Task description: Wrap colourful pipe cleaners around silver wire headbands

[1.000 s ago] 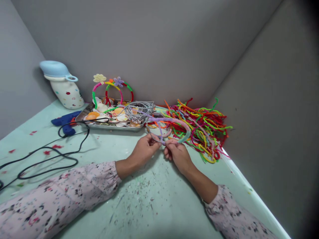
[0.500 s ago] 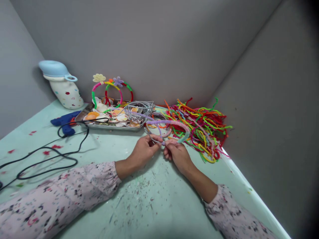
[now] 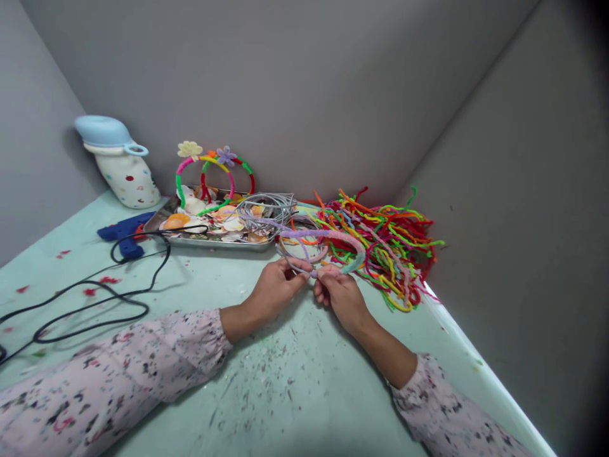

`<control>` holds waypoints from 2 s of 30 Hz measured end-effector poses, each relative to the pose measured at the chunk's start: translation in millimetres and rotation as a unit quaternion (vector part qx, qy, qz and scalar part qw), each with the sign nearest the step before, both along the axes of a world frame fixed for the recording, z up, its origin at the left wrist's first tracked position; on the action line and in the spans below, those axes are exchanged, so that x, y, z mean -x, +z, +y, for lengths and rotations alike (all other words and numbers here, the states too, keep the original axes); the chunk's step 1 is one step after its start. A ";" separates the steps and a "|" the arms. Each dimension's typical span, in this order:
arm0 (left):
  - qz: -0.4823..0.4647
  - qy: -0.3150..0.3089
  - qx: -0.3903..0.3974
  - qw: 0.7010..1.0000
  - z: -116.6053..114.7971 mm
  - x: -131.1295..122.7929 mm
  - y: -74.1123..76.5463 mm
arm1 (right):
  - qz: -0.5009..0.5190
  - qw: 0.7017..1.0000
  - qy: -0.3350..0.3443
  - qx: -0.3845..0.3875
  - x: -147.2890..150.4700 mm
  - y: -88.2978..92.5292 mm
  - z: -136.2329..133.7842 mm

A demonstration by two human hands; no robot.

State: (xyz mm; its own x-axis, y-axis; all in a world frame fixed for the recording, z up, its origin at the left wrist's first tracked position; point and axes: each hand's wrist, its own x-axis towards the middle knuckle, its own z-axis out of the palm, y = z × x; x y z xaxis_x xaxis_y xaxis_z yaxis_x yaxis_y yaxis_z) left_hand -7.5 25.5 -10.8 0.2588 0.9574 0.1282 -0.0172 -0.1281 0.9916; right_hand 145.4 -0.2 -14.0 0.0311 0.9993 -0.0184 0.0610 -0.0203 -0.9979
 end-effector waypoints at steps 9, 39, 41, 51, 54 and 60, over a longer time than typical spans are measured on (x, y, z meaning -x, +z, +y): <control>0.013 0.007 -0.003 1.000 -0.3 0.8 -0.6 | -0.013 1.000 0.002 -0.008 0.6 3.0 -1.8; 0.025 0.010 -0.021 0.999 -1.0 0.7 -0.9 | -0.035 0.999 -0.008 -0.017 0.8 4.9 -2.7; 0.021 0.012 -0.020 1.000 -1.0 0.4 -0.2 | -0.036 0.999 -0.005 -0.023 0.5 4.5 -2.8; 0.025 0.026 -0.040 0.999 -0.3 0.5 3.0 | -0.055 0.998 -0.010 -0.032 0.2 0.7 -2.6; 0.042 0.027 -0.048 0.998 0.4 1.2 1.5 | -0.061 0.997 -0.013 -0.040 1.3 -0.8 -2.6; 0.038 0.037 -0.041 0.998 -0.9 1.2 2.6 | -0.063 0.997 -0.036 -0.029 4.0 0.7 -2.9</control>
State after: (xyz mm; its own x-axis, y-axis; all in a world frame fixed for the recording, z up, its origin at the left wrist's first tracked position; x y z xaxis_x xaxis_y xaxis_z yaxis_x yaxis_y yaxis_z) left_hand -8.7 24.6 -8.3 0.2000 0.9612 0.1900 0.0695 -0.2073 0.9758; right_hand 141.4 -3.1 -13.3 0.1004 0.9938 0.0474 0.1867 0.0280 -0.9820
